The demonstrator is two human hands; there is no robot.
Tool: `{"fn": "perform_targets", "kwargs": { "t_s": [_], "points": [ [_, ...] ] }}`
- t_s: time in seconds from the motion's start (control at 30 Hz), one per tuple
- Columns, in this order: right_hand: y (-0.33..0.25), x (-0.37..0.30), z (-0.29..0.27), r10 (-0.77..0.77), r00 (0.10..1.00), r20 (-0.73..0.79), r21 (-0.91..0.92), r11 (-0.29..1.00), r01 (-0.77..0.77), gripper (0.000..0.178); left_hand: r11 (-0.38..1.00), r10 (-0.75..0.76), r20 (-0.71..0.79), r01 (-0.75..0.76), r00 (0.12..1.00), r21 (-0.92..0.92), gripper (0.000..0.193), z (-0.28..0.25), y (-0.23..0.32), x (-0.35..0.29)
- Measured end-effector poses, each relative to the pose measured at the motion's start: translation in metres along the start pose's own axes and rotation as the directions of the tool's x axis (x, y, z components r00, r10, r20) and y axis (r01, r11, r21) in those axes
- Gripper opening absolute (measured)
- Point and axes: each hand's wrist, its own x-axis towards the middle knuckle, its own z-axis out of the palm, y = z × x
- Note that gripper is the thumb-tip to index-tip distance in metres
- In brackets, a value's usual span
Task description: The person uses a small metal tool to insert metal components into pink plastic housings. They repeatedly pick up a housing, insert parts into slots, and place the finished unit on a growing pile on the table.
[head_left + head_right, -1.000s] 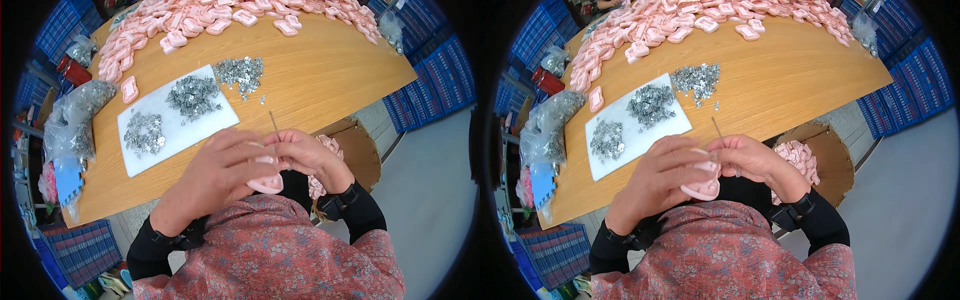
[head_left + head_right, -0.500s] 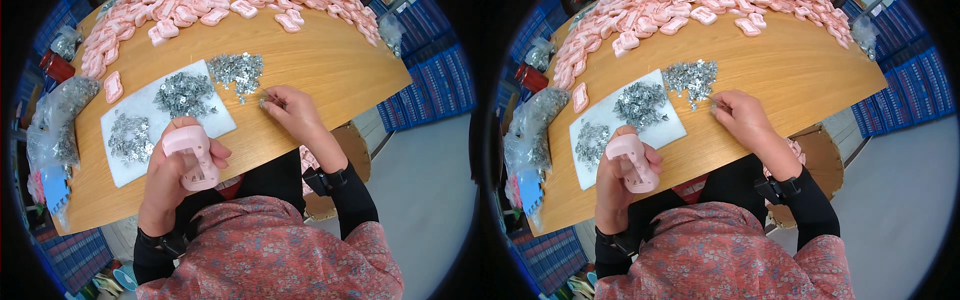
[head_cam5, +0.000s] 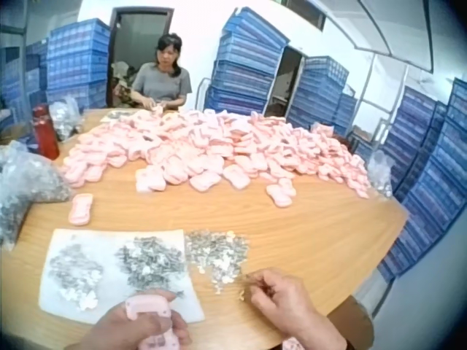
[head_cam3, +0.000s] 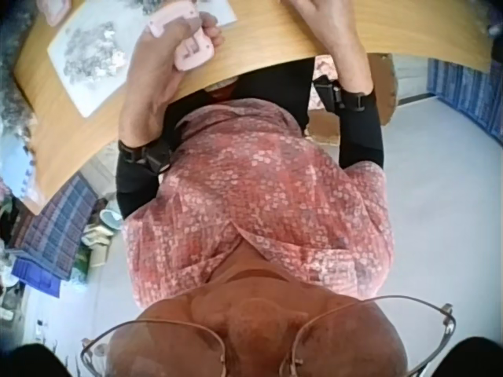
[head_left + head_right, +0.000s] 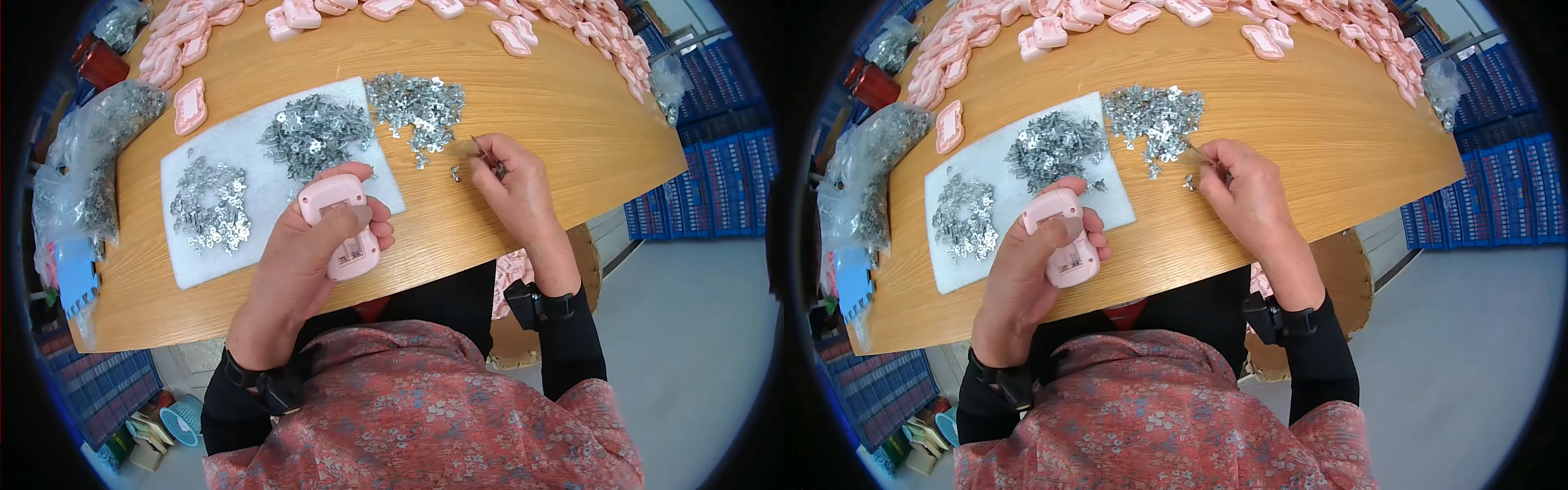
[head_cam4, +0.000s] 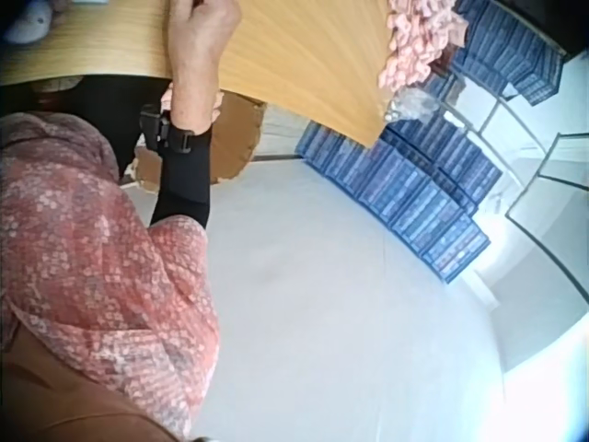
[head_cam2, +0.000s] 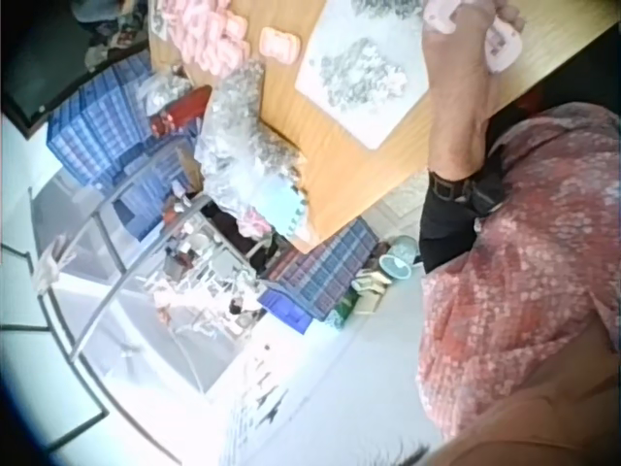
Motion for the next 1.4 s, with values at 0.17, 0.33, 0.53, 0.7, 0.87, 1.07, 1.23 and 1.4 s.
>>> {"fn": "perform_targets", "kwargs": {
  "t_s": [0.17,0.33,0.53,0.7,0.87,1.07,1.23,1.4],
  "points": [
    [0.013,-0.004,0.006,-0.120,0.991,0.050,-0.115,0.985,0.125,0.010,1.000,-0.024,0.035,0.023,0.999,0.011,0.040,0.001,-0.005,0.001],
    [-0.023,-0.003,0.005,0.009,0.997,0.081,0.122,0.992,-0.019,0.012,0.999,-0.035,0.022,0.034,0.999,0.039,0.041,-0.004,-0.009,0.011],
    [-0.066,-0.006,0.004,-0.207,0.966,0.156,0.330,0.933,0.147,0.019,0.998,0.003,0.053,-0.007,0.999,0.058,0.040,0.007,0.000,0.013],
    [-0.076,-0.002,0.009,-0.264,0.949,0.173,0.338,0.921,0.195,0.021,0.994,-0.002,0.031,-0.002,1.000,0.113,0.041,0.002,0.006,0.009],
    [-0.086,0.005,0.010,-0.382,0.911,0.155,0.269,0.904,0.333,0.022,0.998,0.018,-0.002,-0.018,1.000,0.057,0.041,-0.004,0.009,0.005],
    [-0.091,0.003,0.014,-0.380,0.909,0.170,0.230,0.913,0.338,0.020,0.990,0.129,0.008,-0.129,0.992,0.048,0.039,-0.008,0.003,0.004],
    [-0.085,0.002,0.016,-0.189,0.959,0.209,0.456,0.887,0.075,0.021,0.993,0.116,-0.076,-0.113,0.990,0.041,0.045,-0.002,0.011,0.000],
    [-0.084,-0.005,0.026,-0.067,0.926,0.371,0.596,0.782,-0.183,0.024,0.986,0.157,-0.093,-0.152,0.983,0.062,0.043,-0.008,0.003,-0.001]
  ]
}}
